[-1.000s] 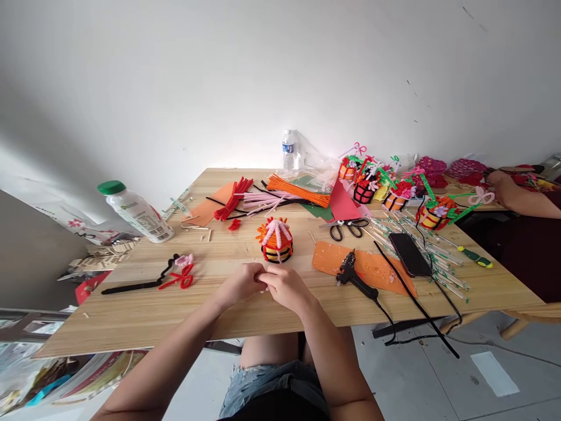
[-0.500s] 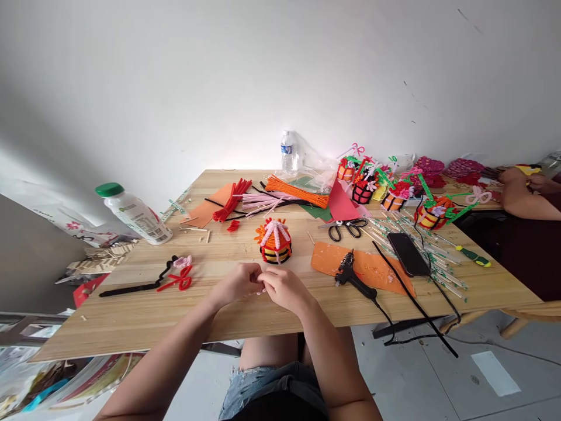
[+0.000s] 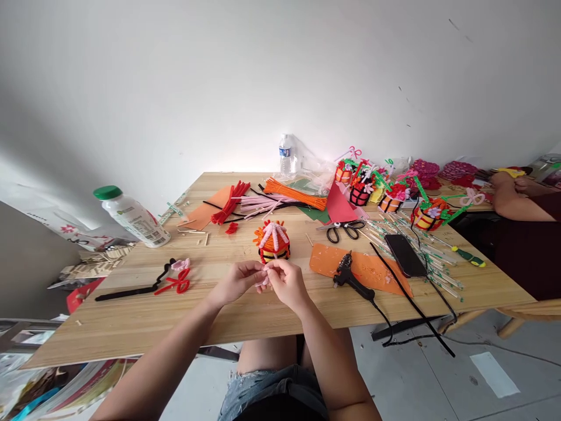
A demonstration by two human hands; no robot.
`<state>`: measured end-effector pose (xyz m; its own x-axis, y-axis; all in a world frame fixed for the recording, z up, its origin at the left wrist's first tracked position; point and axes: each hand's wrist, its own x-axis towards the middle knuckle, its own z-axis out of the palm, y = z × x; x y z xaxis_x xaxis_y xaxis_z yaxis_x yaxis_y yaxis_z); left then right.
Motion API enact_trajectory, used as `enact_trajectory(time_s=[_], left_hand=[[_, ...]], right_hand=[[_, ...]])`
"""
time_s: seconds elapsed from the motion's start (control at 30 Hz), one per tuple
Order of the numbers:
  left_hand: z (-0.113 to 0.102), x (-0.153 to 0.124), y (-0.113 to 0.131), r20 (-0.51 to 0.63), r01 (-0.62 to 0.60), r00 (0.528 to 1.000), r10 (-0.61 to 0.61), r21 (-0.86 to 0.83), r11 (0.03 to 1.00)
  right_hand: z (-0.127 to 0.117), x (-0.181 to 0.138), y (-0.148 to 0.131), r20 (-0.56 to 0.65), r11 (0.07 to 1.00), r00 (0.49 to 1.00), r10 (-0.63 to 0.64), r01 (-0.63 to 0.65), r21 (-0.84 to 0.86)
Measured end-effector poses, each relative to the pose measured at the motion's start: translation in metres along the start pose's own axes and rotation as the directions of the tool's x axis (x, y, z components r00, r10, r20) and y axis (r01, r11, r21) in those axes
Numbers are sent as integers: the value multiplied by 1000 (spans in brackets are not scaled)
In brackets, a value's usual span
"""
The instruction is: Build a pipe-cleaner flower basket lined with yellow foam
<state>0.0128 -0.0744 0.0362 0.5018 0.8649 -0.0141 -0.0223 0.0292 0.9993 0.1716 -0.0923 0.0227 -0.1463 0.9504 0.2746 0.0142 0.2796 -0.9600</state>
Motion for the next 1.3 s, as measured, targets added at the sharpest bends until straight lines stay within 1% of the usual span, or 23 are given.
enact_trajectory(time_s=[0.07,0.1,0.17,0.23,0.3,0.4,0.47,0.53,0.67,0.77,0.83,0.87,0.93,1.0,1.07,1.13,1.17,1.23,1.3], left_hand=[[4,0,0,-5,-18,1000,18,-33,999],[5,0,0,-6,-10,1000,10,-56,998],[7,0,-1,5,41,999,-40,-106,994],[6,-1,0,22,82,997,-80,-139,987],[5,-2,2,29,63,998,-59,-138,988],[4,-3,4,41,-9,999,15,-126,992],[5,-4,5,46,-23,999,29,-131,991],[6,-4,4,31,-32,999,37,-150,988],[8,-4,-1,0,-62,998,65,-248,967],[9,-2,-4,14,-25,999,31,-335,942],[9,-1,-6,24,8,1000,1,-362,932],[9,0,-6,21,24,1000,-17,-370,929],[9,2,-5,10,67,998,-69,-381,922],[8,3,-4,6,122,991,-130,-397,910],[7,4,-2,15,169,984,-179,-408,897],[6,3,-2,28,202,978,-209,-406,891],[6,3,-1,32,210,976,-215,-401,892],[6,3,-2,30,192,980,-196,-382,904],[6,2,-2,19,138,990,-140,-361,922]], right_hand=[[0,1,-2,11,989,996,91,-92,115],[-1,1,-3,3,982,993,119,-118,147],[-1,2,-4,-36,975,989,143,-134,180],[0,2,-4,-65,972,988,139,-123,199],[0,2,-5,-41,964,990,137,-124,236],[-1,3,-5,39,930,983,177,-181,321],[-2,3,-6,46,909,978,204,-207,361],[-2,3,-6,29,901,977,211,-206,383],[-2,2,-7,53,881,978,204,-207,426],[-3,3,-7,92,858,972,216,-234,458],[-2,3,-6,94,854,967,235,-251,455],[-2,3,-5,71,864,968,239,-245,440],[1,2,-3,-30,909,976,217,-190,371],[4,1,0,-160,963,978,133,-90,253],[7,0,2,-245,992,969,25,6,124],[8,-1,3,-268,997,963,-36,54,62],[8,-1,3,-266,996,963,-34,54,70],[7,0,1,-245,990,969,25,10,140],[5,1,-1,-206,973,973,106,-59,225]])
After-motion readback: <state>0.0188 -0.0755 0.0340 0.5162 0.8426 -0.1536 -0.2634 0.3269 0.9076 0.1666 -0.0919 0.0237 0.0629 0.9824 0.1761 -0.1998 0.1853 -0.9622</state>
